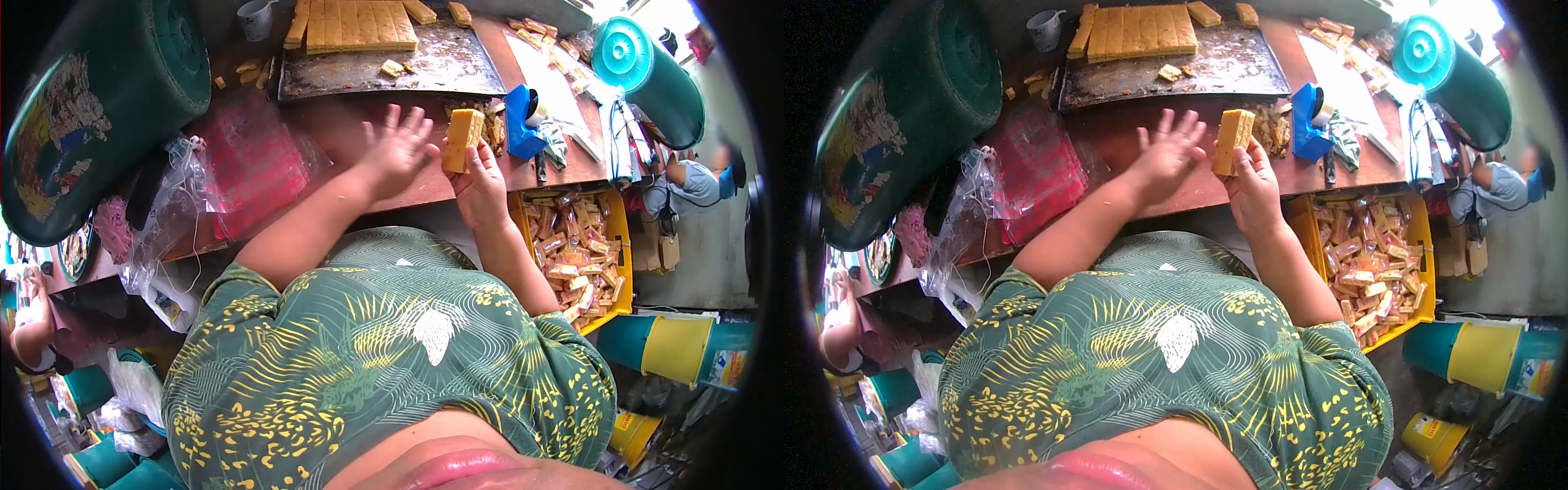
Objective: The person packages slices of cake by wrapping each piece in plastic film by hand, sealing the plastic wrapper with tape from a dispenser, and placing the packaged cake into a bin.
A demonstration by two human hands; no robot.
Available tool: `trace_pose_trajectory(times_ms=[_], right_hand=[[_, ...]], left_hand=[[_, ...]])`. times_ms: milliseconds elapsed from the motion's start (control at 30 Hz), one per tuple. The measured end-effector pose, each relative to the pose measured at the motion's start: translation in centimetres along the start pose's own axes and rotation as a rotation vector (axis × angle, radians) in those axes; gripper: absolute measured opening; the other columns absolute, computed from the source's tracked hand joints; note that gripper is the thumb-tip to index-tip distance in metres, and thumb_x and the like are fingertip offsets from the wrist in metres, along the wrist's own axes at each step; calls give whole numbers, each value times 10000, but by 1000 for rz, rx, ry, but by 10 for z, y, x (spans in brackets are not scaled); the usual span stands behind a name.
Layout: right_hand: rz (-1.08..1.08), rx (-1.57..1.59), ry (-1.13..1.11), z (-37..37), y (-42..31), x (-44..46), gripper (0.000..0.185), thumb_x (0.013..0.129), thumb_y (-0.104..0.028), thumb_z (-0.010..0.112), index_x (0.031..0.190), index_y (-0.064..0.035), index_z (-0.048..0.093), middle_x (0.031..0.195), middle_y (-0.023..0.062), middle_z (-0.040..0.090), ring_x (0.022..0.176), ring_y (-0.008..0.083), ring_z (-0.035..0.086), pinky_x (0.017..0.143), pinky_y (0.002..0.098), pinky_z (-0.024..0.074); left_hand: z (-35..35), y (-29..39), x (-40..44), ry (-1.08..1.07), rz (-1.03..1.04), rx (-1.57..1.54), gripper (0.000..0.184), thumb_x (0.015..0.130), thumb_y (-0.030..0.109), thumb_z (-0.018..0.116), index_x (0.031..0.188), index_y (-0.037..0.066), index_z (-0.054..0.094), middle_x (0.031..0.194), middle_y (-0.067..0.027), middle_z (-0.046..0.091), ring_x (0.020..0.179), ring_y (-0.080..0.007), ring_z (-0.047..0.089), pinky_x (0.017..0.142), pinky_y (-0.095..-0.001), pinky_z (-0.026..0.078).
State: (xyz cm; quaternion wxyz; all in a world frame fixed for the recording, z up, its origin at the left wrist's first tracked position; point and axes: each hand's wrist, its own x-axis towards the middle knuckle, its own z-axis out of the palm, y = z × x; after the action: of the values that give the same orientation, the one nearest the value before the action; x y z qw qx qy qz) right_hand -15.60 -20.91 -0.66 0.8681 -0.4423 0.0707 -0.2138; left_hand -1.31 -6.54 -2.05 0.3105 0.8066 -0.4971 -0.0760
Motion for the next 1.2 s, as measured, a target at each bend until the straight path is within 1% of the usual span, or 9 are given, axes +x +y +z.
trace_pose_trajectory(times_ms=[33,167,233,400,667,800,900,1033,1200], right_hand=[[-4,-15,-4,1,-3,1,462,1092,-214,564,1505,-60,423,1360,111,613,1201,195,629,1057,376,496],[36,-50,-42,-9,-9,0,471,1088,-185,564,1514,-52,415,1345,119,624,1200,192,625,1058,374,492],[95,-76,-65,-5,-2,1,483,1085,-172,564,1525,-50,408,1345,121,624,1199,193,626,1058,374,493],[314,-355,-406,20,50,-11,549,1057,-117,625,1552,-35,404,1224,46,642,1114,115,597,972,283,487],[-370,-769,143,-37,-1,56,405,1062,-77,594,1451,-42,485,1140,33,651,916,119,610,817,237,520],[-98,-627,-337,32,35,39,466,1041,-58,626,1481,-93,477,1190,59,630,1005,118,604,857,269,523],[315,-419,-536,55,57,26,491,1035,-71,649,1489,-43,466,1193,47,634,1066,104,601,924,268,512],[-337,-744,-72,-16,53,74,423,1036,-41,621,1440,-36,495,1220,61,653,1049,137,636,942,293,534],[-431,-614,77,-57,12,64,454,1047,-97,632,1453,-20,445,1223,80,630,958,107,616,817,242,516]], left_hand=[[-9,-14,-4,33,-90,-17,694,1052,614,434,1623,221,395,1749,-70,208,1627,-340,56,1209,-691,-78],[-73,-64,-38,587,146,54,432,995,384,688,1352,142,675,1508,-116,575,1478,-378,410,1240,-559,250],[-101,-110,-61,705,-10,279,421,946,413,743,1253,126,715,1445,-142,603,1402,-390,486,1185,-503,370],[-110,-150,-118,483,-422,490,427,859,460,820,1059,94,729,1426,-163,606,1308,-422,551,1154,-521,395],[-127,-160,-129,346,-349,357,412,841,428,842,934,67,666,1495,-202,553,1375,-422,505,1143,-492,397],[-117,-200,-135,340,-311,181,370,871,400,822,936,73,664,1530,-224,525,1452,-432,435,1173,-483,368],[-121,-197,-137,324,-349,24,324,890,409,787,879,102,687,1552,-161,536,1503,-404,387,1219,-665,168],[-129,-152,-139,257,-392,213,261,957,374,718,892,121,722,1582,-149,509,1552,-392,312,1229,-684,82],[-134,-166,-139,154,-456,60,226,980,365,709,951,141,720,1643,-128,436,1600,-388,193,1222,-700,25]])
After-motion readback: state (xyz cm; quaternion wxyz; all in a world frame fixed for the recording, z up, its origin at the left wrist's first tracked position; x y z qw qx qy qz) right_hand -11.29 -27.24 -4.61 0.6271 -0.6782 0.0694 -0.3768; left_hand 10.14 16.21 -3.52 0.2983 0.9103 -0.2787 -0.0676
